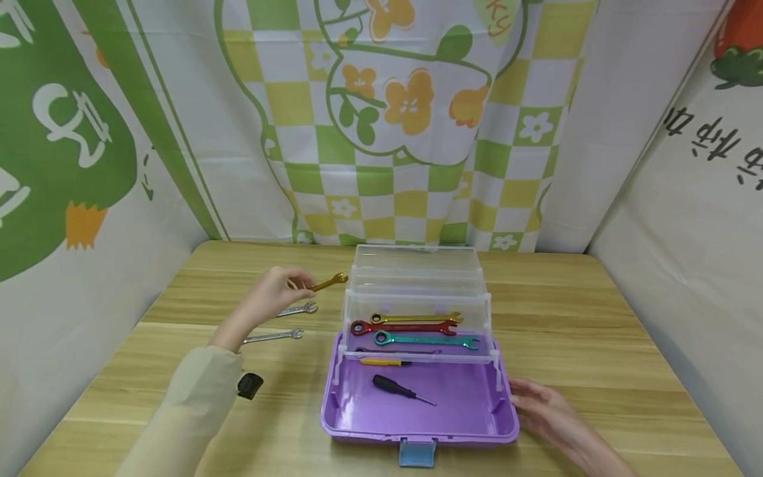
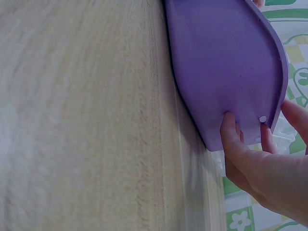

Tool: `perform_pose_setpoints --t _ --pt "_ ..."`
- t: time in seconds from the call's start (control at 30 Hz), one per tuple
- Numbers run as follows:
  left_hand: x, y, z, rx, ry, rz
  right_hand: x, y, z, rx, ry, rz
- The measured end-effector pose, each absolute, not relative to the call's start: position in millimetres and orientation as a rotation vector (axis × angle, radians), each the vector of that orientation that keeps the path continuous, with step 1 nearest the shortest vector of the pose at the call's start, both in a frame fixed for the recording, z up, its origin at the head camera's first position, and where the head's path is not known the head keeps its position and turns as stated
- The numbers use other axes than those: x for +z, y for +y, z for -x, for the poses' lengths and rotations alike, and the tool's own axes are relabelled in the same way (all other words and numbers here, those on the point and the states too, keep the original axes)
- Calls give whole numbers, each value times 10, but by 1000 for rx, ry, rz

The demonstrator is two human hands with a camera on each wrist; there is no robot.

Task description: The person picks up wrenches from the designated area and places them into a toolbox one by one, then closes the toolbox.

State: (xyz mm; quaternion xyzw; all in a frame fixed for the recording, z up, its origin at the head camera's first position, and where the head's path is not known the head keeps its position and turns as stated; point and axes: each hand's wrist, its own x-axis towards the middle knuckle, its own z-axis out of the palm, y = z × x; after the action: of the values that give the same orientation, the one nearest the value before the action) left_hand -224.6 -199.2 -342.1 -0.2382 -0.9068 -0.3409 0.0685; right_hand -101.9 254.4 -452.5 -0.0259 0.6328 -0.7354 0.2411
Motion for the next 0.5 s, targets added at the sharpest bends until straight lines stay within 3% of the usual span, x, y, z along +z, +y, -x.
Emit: perform_pose_setpoints --t 0.5 --pt "-3220 -1712 2398 -986 -2702 803 -4536 2542 1017 -2036 1710 90"
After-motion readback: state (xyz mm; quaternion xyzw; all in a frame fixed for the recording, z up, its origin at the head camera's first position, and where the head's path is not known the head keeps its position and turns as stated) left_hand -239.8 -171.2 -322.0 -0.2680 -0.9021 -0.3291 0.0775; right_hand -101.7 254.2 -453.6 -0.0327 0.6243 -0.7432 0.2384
